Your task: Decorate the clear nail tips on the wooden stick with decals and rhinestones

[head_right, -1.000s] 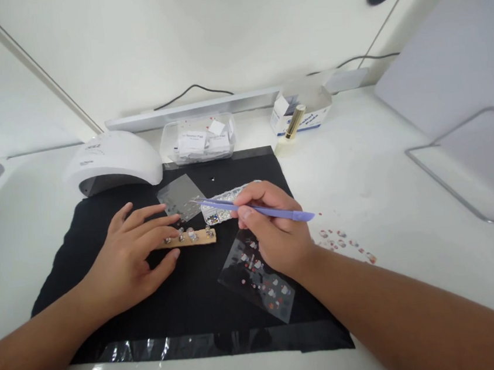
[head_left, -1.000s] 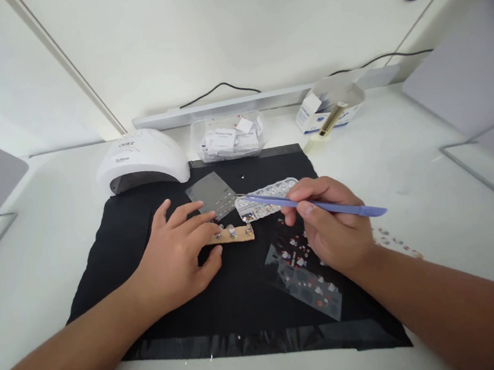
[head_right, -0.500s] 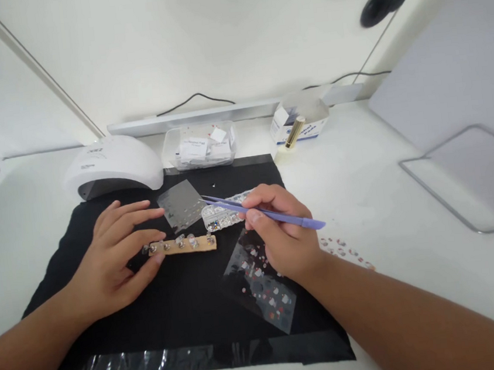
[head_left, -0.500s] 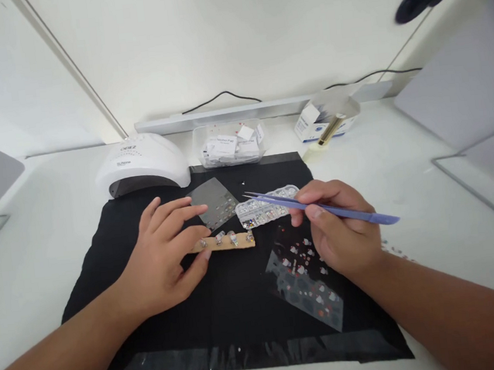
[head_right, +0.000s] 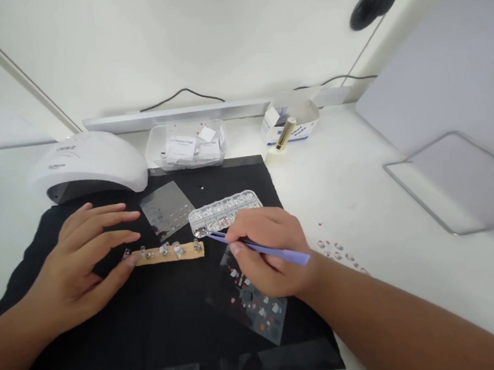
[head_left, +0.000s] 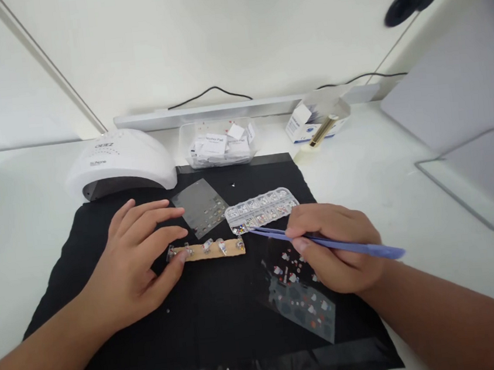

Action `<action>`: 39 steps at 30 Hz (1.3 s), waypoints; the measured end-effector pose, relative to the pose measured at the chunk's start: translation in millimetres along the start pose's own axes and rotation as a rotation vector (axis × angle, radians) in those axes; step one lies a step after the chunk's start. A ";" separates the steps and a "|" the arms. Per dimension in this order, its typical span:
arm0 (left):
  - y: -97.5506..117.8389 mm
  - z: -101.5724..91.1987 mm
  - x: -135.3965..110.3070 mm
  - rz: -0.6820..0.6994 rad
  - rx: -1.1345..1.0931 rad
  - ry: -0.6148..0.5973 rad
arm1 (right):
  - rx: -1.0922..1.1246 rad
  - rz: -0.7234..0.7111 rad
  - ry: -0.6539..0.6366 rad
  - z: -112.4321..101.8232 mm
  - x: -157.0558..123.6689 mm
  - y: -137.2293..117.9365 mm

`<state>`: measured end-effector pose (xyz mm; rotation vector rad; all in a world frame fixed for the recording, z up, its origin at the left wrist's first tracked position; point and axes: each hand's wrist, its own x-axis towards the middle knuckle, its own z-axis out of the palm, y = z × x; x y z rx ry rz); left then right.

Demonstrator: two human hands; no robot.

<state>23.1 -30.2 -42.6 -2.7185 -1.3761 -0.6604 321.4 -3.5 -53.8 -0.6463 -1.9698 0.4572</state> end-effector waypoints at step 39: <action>-9.8 4.9 -0.1 0.058 0.000 -0.079 | -0.073 0.079 -0.224 4.2 -1.2 7.2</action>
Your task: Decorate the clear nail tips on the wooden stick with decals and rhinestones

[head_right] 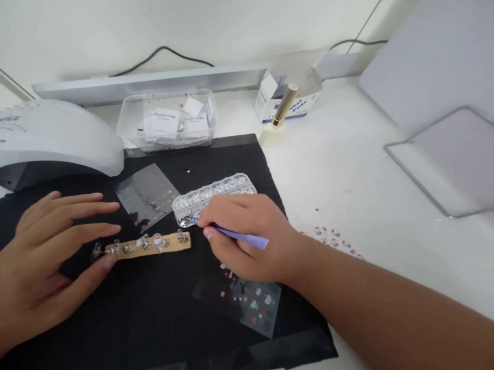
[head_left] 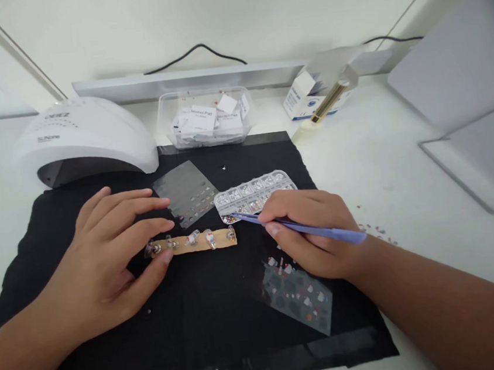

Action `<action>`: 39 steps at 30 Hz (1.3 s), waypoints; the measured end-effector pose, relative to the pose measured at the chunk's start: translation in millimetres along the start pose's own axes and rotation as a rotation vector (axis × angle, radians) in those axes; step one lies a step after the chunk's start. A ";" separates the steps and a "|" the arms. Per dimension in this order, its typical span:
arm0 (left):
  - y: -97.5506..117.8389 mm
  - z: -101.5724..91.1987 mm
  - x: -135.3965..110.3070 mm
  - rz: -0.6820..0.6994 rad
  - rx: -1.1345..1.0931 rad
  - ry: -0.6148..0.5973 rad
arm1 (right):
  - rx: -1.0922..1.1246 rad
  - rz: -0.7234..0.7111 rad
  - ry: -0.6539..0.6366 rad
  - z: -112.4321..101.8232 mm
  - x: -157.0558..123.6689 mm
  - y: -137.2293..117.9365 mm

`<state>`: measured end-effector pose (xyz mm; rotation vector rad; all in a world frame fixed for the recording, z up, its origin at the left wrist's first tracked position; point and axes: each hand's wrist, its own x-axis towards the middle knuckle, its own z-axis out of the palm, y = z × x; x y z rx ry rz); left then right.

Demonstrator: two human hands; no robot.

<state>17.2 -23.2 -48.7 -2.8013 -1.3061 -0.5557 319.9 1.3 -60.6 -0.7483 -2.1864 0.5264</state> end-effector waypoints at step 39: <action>8.7 1.5 0.9 -0.059 -0.039 0.044 | 0.034 -0.083 0.058 -1.6 1.4 -3.1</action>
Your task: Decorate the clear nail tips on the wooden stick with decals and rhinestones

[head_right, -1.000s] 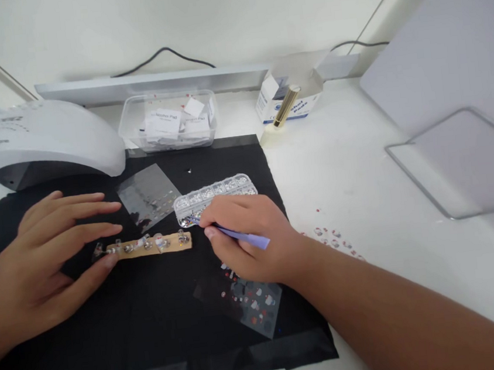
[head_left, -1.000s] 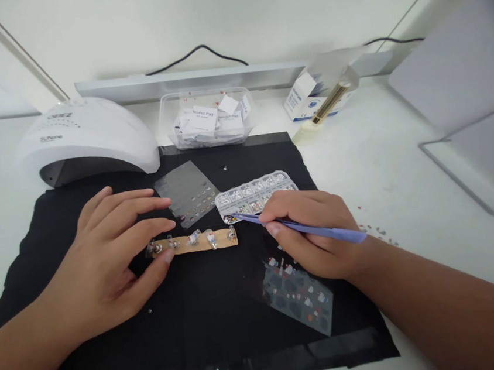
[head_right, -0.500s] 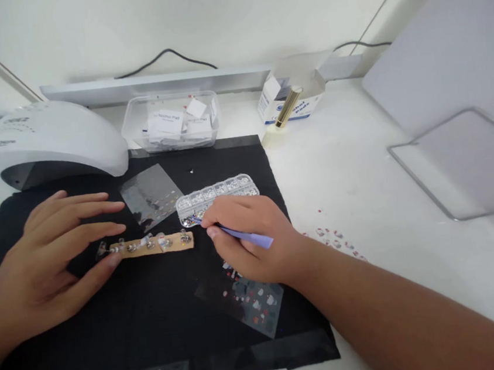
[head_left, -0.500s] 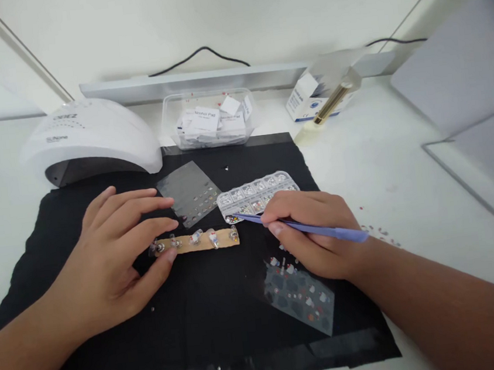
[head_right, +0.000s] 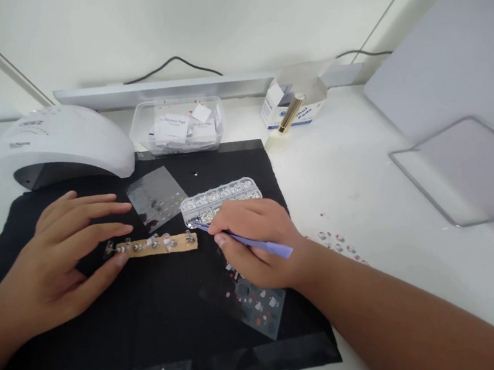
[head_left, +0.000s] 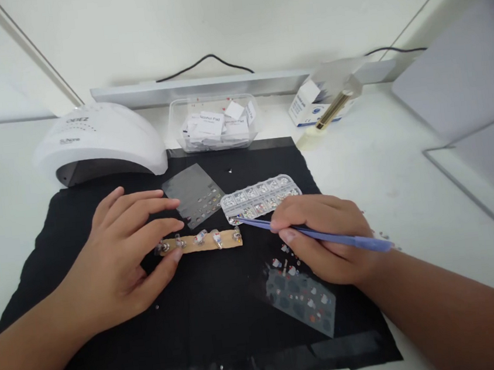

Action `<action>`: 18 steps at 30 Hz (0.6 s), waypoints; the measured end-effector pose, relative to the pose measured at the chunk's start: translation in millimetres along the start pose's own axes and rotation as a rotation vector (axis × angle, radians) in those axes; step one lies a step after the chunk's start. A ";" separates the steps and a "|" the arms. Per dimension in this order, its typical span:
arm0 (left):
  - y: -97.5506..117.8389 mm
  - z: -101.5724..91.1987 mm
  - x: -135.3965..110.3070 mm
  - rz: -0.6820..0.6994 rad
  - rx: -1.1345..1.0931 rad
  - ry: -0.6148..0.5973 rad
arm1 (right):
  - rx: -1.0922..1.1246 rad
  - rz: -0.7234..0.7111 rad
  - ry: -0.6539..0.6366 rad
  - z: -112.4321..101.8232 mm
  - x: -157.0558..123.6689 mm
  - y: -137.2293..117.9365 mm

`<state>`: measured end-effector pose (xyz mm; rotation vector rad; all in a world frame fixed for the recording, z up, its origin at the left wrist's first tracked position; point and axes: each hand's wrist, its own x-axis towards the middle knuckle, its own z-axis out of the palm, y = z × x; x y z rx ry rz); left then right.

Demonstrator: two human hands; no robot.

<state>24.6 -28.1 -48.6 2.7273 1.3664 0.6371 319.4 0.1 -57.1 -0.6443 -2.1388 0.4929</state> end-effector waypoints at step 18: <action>0.0 -0.8 1.8 0.016 0.007 -0.009 | 0.065 -0.105 0.038 -1.2 0.2 -5.7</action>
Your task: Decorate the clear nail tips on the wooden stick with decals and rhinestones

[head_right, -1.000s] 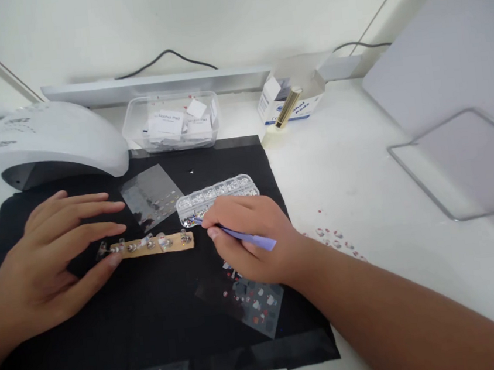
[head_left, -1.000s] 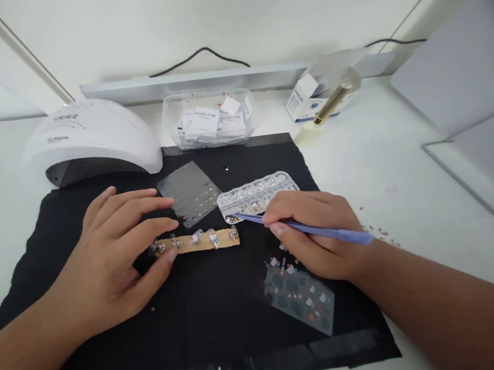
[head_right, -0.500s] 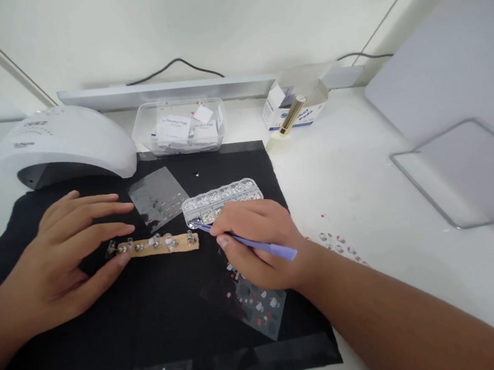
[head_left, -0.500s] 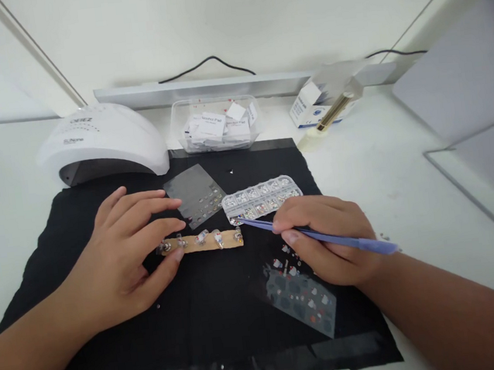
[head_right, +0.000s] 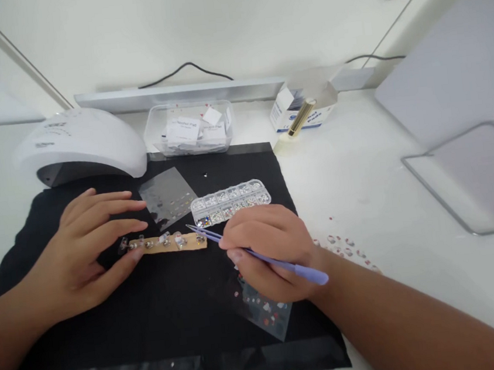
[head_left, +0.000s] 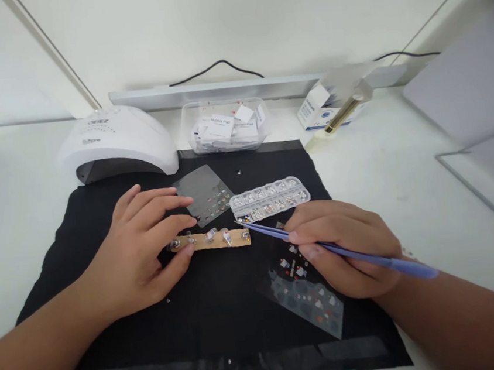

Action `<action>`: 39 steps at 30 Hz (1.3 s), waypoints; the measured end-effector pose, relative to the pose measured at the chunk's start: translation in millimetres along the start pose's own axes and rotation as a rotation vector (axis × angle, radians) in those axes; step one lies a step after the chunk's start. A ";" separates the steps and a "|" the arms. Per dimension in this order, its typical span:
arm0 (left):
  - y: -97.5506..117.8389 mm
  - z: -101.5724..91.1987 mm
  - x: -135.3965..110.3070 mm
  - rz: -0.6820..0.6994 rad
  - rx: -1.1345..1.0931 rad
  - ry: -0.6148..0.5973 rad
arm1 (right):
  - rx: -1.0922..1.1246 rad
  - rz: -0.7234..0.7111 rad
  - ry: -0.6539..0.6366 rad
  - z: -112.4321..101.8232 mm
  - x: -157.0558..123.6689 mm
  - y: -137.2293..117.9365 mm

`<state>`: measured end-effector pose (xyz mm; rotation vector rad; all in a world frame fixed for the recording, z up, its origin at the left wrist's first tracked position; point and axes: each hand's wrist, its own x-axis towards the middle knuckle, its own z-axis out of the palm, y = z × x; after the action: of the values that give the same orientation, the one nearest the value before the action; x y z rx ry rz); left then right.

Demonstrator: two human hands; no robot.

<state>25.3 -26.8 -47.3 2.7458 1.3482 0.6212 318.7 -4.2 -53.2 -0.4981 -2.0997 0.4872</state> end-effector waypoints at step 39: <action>3.1 3.3 6.5 -0.047 0.096 -0.249 | -0.018 -0.097 -0.183 0.9 -6.0 -17.3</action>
<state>32.4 -23.3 -47.5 2.7399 1.4120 0.2071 318.1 -22.0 -48.8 -0.3717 -2.2936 0.4732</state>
